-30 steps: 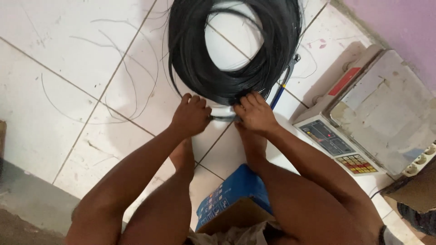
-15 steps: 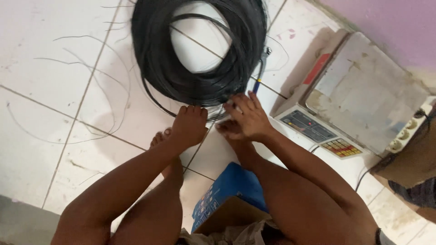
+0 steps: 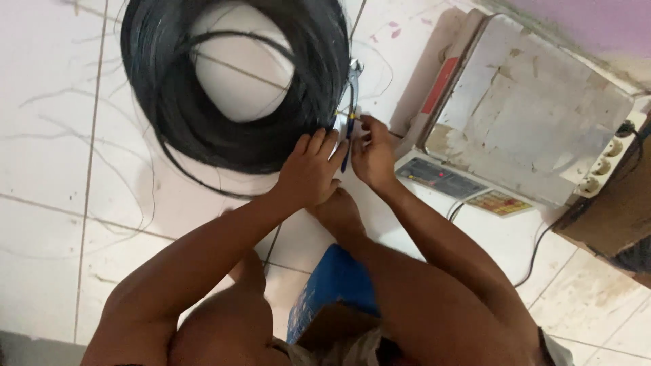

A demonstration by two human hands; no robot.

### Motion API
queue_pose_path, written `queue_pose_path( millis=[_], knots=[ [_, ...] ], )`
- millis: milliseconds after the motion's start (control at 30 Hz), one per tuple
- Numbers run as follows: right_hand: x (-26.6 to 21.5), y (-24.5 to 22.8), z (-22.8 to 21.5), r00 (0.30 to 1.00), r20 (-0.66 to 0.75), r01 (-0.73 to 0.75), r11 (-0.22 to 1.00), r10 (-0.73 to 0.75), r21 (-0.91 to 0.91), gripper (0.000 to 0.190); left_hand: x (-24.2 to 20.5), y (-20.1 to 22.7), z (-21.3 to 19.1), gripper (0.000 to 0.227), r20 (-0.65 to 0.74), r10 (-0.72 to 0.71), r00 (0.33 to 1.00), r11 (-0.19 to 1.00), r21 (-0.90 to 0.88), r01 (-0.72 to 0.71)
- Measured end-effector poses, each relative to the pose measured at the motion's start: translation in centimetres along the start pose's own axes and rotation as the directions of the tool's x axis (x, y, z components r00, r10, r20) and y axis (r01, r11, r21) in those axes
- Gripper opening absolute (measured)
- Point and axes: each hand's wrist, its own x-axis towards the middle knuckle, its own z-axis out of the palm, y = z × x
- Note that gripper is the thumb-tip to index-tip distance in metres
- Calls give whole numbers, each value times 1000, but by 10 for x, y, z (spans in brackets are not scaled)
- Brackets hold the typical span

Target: The person is securing a large coil of black wire by cutting small pieces of thin wire and tying them around the coil to keep it together.

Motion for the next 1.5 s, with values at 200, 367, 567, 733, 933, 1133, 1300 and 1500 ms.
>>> queue_pose_path(
  millis=[200, 367, 567, 733, 933, 1133, 1300, 1500],
  knots=[
    [30, 14, 25, 853, 206, -455, 876, 480, -157, 56, 6, -14, 9, 81, -27, 63, 998, 998, 28, -62],
    [22, 55, 50, 912, -3, -408, 911, 409, 67, 28, 3, -20, 3, 84, -71, 94, 993, 995, 30, -92],
    [7, 23, 2, 960, -269, -12, 973, 76, 229, 23, -3, -17, -17, 83, -118, 22, 993, 999, -29, -26],
    [0, -59, -9, 995, 30, 54, 777, -93, 627, 52, -38, -29, -37, 87, -195, -170, 966, 985, -42, 165],
    [0, -115, 51, 919, 342, -95, 729, -199, 678, 40, -114, -93, -66, 73, -371, -656, 657, 754, -358, 551],
    [-3, -138, 114, 808, 577, -135, 913, -124, 386, 28, -166, -106, -44, 91, 54, -970, 236, 169, -549, 818],
    [-24, -136, 132, 761, 639, -159, 925, -107, 344, 26, -178, -90, 19, 103, 628, -767, 133, -463, -685, 563],
    [-41, -159, 119, 737, 664, -55, 967, -128, 248, 20, -181, -97, 29, 36, 549, -822, 151, -418, -762, 494]
  ],
)
